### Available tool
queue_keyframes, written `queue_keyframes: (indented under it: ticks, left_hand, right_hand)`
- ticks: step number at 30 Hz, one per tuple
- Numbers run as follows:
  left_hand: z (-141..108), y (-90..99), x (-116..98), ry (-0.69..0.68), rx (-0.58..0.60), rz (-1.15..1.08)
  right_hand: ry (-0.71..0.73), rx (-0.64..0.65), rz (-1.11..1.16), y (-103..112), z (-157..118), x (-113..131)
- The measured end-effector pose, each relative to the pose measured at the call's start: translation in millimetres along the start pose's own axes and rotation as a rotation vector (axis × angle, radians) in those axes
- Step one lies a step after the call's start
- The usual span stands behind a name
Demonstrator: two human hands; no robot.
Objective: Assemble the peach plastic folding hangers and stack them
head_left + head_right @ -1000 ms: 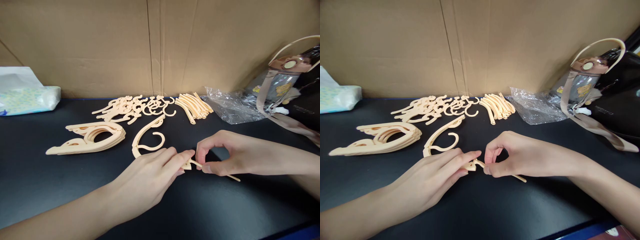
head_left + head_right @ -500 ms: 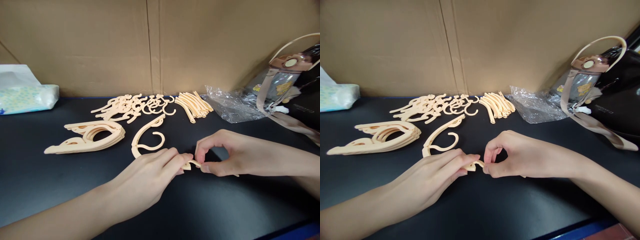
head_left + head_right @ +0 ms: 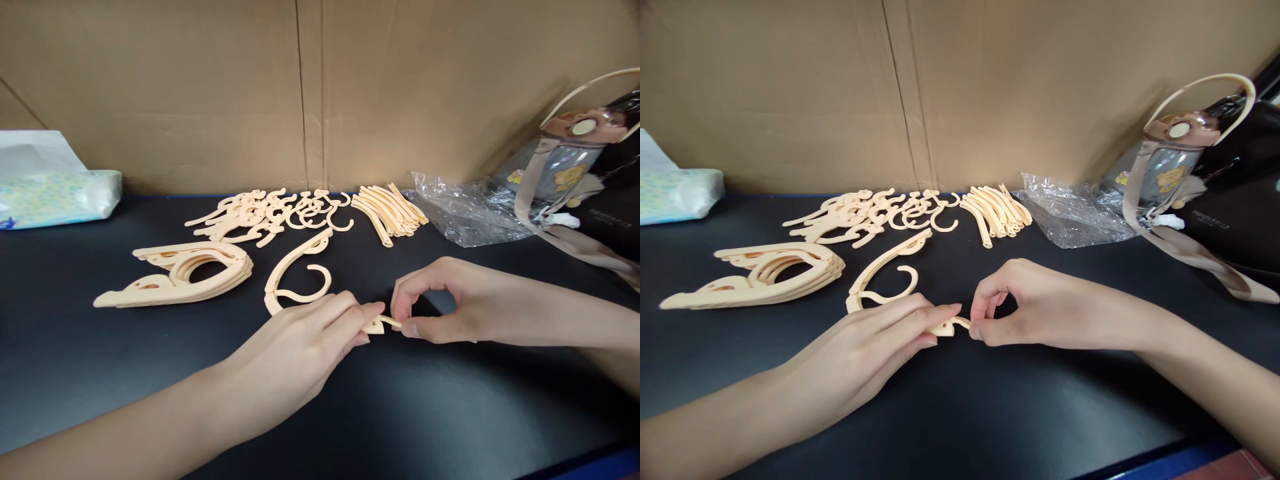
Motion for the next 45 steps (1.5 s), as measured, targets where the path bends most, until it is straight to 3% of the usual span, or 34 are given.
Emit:
queue_keyframes:
  ticks: [33,45]
  left_hand:
    - [0.4,-1.5,2.3,0.041,0.007,0.003]
    - [-0.8,-2.5,2.5,0.066,0.091,-0.083]
  right_hand:
    - [-0.05,0.0,-0.006,0.6,-0.2,-5.8]
    - [0.059,0.018,0.0,-2.4,1.2,4.1]
Point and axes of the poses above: each hand's wrist, its own z-axis towards the middle knuckle, its own y-axis out of the back of the hand, x = y × z, the point moved 5 cm from there along z, towards the middle knuckle, and after that the axes turned 7 degrees about -y, right-handed, at the moved point
